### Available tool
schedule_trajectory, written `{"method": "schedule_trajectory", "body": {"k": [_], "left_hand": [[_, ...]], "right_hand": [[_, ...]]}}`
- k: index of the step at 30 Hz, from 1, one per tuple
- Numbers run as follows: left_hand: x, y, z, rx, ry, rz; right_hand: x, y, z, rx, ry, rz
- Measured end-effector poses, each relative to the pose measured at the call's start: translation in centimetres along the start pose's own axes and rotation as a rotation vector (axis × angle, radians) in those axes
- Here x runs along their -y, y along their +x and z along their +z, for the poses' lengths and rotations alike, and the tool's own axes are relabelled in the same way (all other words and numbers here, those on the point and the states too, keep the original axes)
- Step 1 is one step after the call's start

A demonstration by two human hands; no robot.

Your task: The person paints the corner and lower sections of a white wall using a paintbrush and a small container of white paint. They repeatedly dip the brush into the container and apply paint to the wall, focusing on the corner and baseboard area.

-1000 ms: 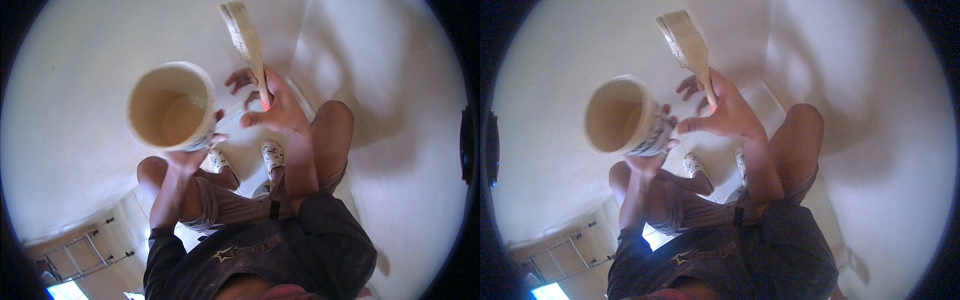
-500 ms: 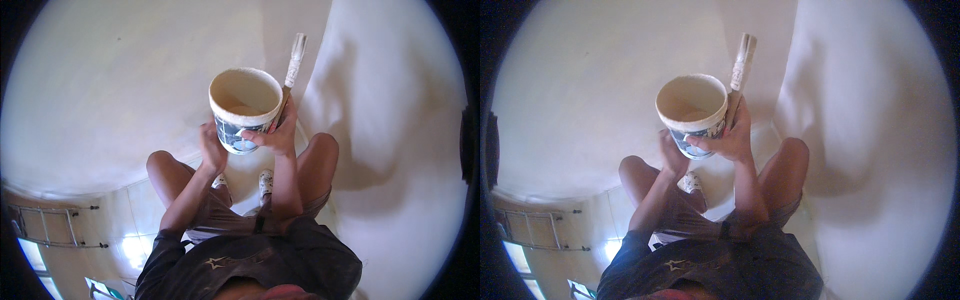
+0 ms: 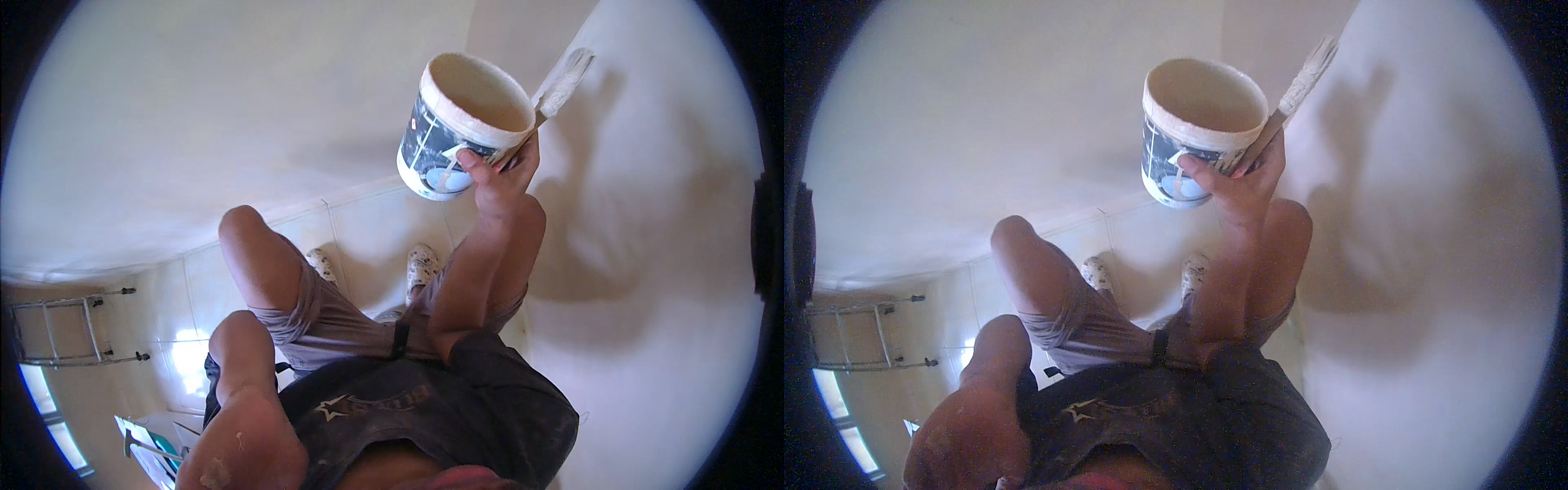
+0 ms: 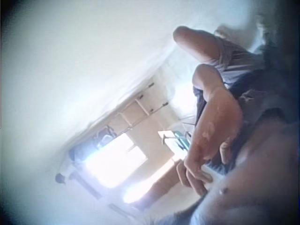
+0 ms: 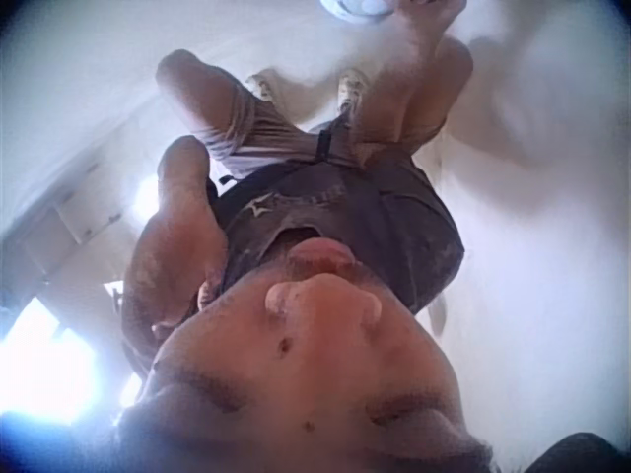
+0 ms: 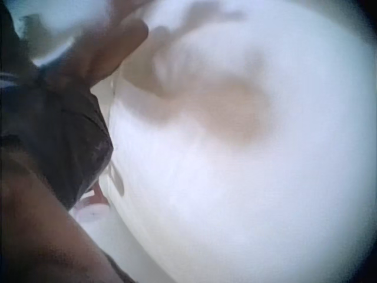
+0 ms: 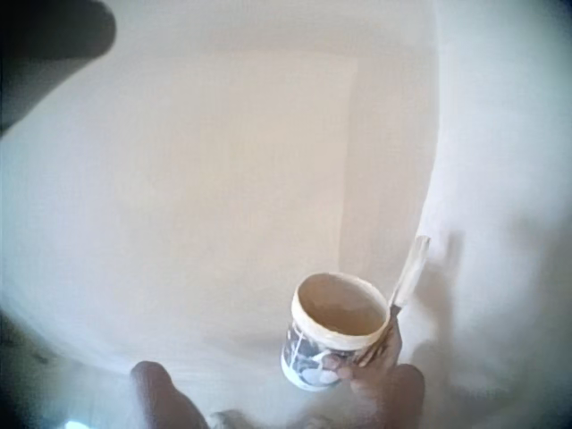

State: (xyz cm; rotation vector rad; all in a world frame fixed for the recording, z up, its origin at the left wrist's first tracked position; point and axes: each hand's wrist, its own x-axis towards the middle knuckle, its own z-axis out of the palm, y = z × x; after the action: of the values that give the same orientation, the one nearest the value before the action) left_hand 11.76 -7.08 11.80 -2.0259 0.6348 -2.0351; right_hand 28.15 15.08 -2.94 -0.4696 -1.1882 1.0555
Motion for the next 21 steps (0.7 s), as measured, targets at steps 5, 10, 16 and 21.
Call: {"method": "schedule_trajectory", "body": {"k": [5, 10, 16, 21], "left_hand": [[-0.9, -3.6, 0.4, 0.004, -0.312, 0.178], [-4.5, -5.6, -1.0, -0.269, -0.982, -0.228], [-5.9, -5.1, -2.8, -0.319, -0.940, -0.315], [-6.7, -3.8, -4.9, -0.310, -0.308, -0.245]], "right_hand": [[-2.2, -2.8, -3.0, -0.021, -0.087, -0.027], [-2.3, -2.7, -4.5, 0.022, -0.148, -0.050], [-2.4, -2.2, -2.8, 0.098, -0.100, -0.087], [-2.3, -2.5, -1.3, 0.094, -0.113, -0.079]]}}
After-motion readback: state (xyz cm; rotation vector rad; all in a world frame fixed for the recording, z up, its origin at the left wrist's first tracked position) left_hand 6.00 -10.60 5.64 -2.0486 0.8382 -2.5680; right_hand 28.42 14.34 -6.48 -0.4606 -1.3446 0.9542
